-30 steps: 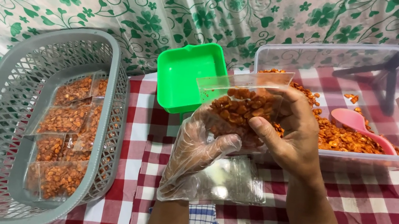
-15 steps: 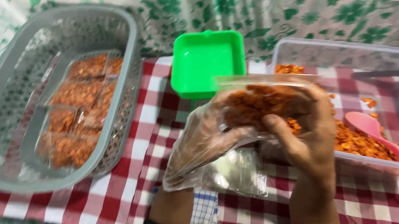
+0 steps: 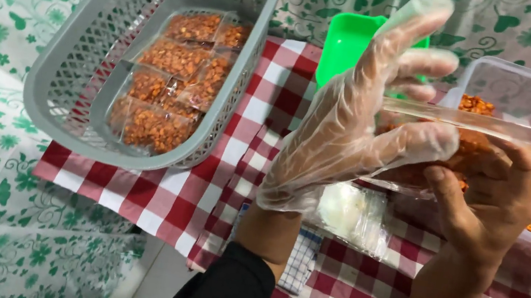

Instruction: Scooping snacks from a large container into small plastic bags and weighing them on a scale for packaging.

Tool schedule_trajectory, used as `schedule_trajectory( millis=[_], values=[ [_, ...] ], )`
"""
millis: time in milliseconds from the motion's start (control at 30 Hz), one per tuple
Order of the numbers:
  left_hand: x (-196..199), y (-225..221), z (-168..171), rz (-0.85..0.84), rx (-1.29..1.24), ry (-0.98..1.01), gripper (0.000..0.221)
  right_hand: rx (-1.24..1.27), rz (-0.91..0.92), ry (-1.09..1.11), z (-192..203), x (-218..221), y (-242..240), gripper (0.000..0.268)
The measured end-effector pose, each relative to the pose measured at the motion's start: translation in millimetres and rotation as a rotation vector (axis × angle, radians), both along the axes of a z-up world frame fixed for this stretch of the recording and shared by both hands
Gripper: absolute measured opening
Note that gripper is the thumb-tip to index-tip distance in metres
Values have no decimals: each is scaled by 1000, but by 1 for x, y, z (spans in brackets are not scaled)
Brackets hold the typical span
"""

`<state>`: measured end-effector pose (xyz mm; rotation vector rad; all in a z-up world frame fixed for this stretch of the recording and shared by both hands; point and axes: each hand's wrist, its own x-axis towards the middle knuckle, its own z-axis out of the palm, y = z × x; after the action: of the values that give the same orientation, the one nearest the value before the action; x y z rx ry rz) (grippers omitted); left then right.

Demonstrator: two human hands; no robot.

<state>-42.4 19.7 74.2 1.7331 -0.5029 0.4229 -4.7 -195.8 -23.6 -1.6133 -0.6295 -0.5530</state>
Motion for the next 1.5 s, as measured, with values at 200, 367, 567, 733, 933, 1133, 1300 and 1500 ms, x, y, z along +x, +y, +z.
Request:
schedule_trajectory(
  millis=[200,367,567,733,933,1133,1300,1500],
  values=[
    [-7,4,6,-57,-113,-14,78,-8,87,-44,7,0,7,57],
    [7,11,-33,-9,205,-166,90,68,59,-78,9,-2,15,53],
    [8,38,-58,23,277,-212,89,24,160,-152,35,-3,50,49],
    [-11,103,-26,80,288,-234,83,-105,320,-151,79,-5,105,45],
    [-23,198,0,347,318,-140,63,-320,492,-101,95,13,173,66],
    [-5,257,-11,387,436,21,95,-587,529,-216,95,24,233,58],
    [54,309,-78,305,559,230,127,-722,479,-104,81,37,245,52],
    [88,301,-66,401,706,784,118,-736,433,-147,80,44,227,45]
  ],
)
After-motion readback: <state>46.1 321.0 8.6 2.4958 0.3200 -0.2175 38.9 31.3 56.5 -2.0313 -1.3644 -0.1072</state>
